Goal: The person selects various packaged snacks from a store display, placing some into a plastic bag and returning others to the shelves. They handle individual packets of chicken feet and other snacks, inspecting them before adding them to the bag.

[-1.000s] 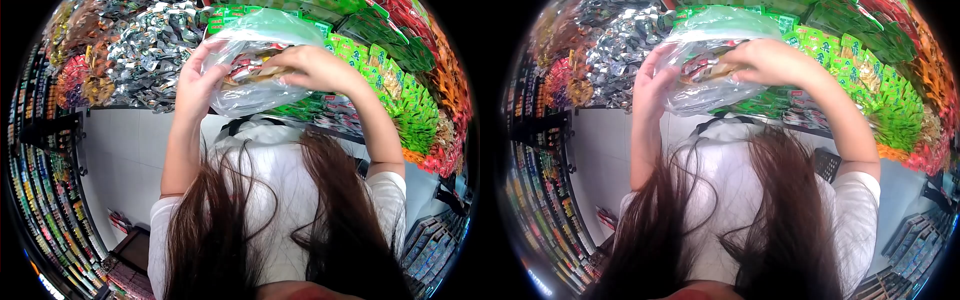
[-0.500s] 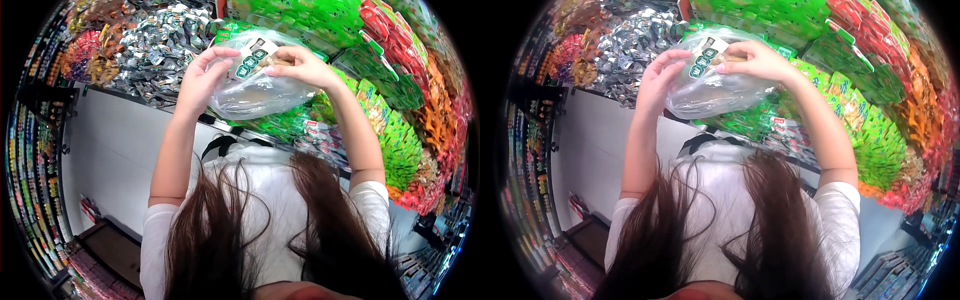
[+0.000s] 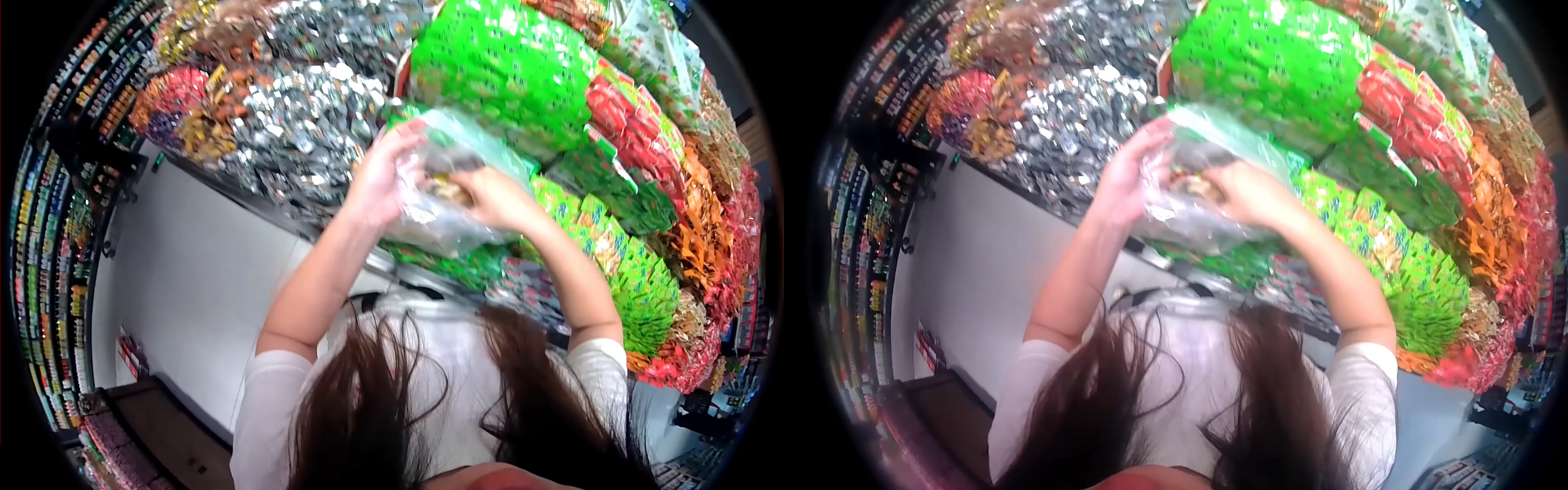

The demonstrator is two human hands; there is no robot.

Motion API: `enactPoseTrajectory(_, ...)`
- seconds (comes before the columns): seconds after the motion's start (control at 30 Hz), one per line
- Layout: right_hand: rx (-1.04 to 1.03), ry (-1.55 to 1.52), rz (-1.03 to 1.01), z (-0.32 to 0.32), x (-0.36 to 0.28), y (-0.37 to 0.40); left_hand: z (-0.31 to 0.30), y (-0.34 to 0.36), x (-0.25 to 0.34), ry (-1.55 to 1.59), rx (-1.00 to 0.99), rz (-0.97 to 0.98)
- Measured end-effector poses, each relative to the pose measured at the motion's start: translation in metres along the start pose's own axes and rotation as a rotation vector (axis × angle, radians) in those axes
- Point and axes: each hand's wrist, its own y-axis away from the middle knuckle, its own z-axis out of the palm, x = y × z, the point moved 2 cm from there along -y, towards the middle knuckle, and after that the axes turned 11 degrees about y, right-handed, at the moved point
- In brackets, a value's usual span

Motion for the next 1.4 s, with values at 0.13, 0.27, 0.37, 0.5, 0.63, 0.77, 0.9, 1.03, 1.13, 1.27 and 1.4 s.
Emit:
enactPoseTrajectory(0.13,0.161,-0.08,-0.123,-0.047,-0.029,0.022,0.05,0.023,0.041,0.139,-0.146,-0.157)
enactPoseTrajectory(0.27,0.479,-0.212,-0.184,-0.108,-0.096,0.031,0.094,0.076,0.108,0.037,-0.435,-0.157)
enactPoseTrajectory(0.37,0.467,-0.657,-0.184,-0.122,-0.14,0.008,0.096,0.117,0.171,-0.162,-0.594,0.073)
enactPoseTrajectory(0.5,0.343,-1.014,-0.299,-0.113,-0.2,-0.059,0.042,0.156,0.246,-0.079,-0.644,0.105)
enactPoseTrajectory(0.63,0.208,-1.366,-0.431,-0.069,-0.241,-0.149,-0.029,0.194,0.294,0.269,-0.353,0.095)
enactPoseTrajectory(0.77,0.145,-1.648,-0.443,-0.022,-0.296,-0.216,-0.087,0.22,0.32,0.208,-0.116,0.134)
enactPoseTrajectory(0.9,0.088,-1.717,-0.371,0.021,-0.348,-0.26,-0.144,0.24,0.337,-0.043,0.022,0.194)
enactPoseTrajectory(1.03,0.204,-1.604,-0.284,0.039,-0.384,-0.286,-0.167,0.251,0.338,-0.435,0.09,0.197)
enactPoseTrajectory(1.13,0.263,-1.654,-0.254,0.051,-0.393,-0.303,-0.167,0.242,0.35,-0.668,0.263,0.183)
enactPoseTrajectory(1.27,0.191,-1.738,-0.182,0.047,-0.4,-0.313,-0.161,0.238,0.364,-0.763,0.285,0.17)
enactPoseTrajectory(1.4,0.231,-1.617,-0.193,0.043,-0.399,-0.326,-0.161,0.229,0.377,-0.731,0.229,0.215)
